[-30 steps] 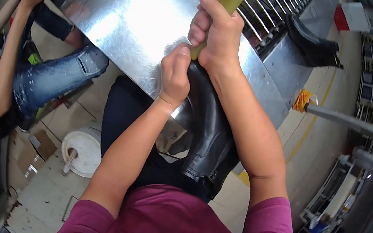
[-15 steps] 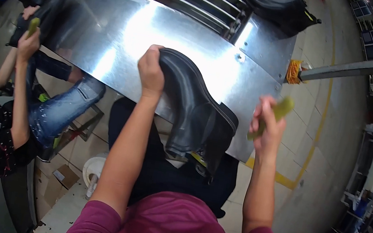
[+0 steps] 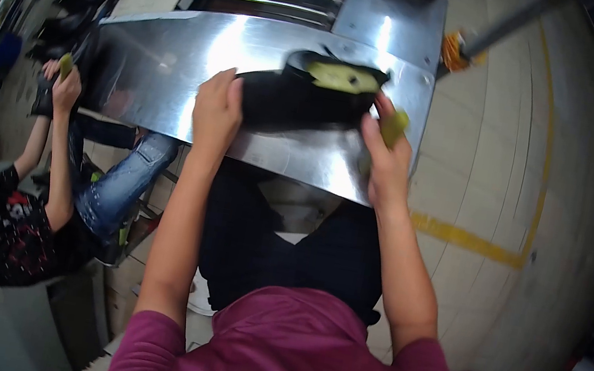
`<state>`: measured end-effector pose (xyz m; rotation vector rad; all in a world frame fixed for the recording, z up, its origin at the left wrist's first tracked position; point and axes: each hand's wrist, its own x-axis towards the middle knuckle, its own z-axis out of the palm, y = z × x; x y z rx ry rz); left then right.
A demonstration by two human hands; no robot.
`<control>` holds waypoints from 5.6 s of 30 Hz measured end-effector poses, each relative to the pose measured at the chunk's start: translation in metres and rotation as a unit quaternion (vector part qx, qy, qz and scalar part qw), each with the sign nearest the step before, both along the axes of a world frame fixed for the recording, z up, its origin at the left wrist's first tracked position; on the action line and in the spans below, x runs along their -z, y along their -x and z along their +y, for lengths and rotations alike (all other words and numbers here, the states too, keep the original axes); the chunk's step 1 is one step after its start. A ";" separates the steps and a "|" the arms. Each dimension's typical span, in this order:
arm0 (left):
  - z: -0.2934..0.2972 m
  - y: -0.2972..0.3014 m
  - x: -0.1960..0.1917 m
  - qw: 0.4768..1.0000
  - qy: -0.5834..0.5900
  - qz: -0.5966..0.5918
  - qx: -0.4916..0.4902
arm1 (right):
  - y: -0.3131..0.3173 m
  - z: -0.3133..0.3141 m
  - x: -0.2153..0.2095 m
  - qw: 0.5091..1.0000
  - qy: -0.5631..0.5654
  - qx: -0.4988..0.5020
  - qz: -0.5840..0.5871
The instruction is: Rubbing the surface of black leather boots with a green finishing tool on a production line.
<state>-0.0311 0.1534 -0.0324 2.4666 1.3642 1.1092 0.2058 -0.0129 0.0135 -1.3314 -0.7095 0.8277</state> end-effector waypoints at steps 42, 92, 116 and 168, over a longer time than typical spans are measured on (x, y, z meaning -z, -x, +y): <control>-0.057 -0.014 0.000 0.815 0.321 -0.481 0.047 | -0.042 0.048 0.035 1.000 -0.009 0.011 -0.003; -0.062 -0.079 -0.011 0.914 0.168 -0.361 0.078 | -0.043 0.049 0.044 0.998 -0.045 0.032 -0.035; -0.071 0.060 -0.030 0.935 0.260 -0.235 0.060 | -0.044 0.049 0.046 0.995 -0.049 0.038 0.079; -0.547 0.491 -0.266 0.381 -0.522 0.196 -0.737 | -0.058 0.040 0.057 0.995 -0.067 0.027 0.072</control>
